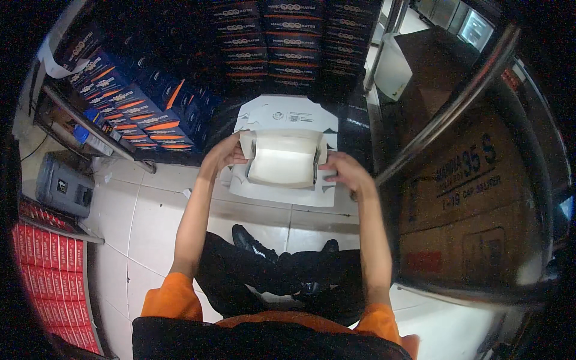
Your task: The person assembles cardboard food boxes by hand, folding the flaps and sides of several flat box templates taken from a stack to form completed boxes.
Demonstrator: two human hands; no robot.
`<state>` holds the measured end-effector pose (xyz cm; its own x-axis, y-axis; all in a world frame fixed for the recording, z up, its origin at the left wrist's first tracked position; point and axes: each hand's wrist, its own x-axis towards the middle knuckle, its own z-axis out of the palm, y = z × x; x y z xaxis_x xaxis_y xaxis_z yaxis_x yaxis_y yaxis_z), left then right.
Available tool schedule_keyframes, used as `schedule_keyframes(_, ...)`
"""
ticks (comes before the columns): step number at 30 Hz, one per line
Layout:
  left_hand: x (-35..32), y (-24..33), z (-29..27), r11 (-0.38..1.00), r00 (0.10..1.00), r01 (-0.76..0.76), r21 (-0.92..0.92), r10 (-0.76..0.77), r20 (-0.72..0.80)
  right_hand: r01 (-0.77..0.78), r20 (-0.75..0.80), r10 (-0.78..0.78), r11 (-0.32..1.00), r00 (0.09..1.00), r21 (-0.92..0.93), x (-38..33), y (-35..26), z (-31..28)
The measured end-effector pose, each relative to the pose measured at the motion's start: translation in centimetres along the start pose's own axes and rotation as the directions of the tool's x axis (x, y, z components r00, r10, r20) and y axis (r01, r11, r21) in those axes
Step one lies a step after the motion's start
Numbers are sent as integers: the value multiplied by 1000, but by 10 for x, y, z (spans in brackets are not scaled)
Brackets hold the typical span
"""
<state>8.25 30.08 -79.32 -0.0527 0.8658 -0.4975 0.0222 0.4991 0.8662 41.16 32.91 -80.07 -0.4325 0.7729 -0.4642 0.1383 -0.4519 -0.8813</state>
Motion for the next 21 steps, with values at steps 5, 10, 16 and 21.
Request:
schedule_keyframes(5,4,1,-5,995,999,35,95,-38,30,-132,0,132,989,991,74,-6,-28,11)
schedule_keyframes(10,10,-27,-9,994,998,-60,-96,62,14,-117,-203,83,979,976,-166,-9,-29,35)
schedule_keyframes(16,-2,-17,4,993,997,0,-115,-9,-70,-85,-196,49,980,979,-180,-2,-25,33)
schedule_keyframes(21,6,-28,-1,988,998,-45,-144,39,-48,87,-111,-105,984,988,-159,10,-14,31)
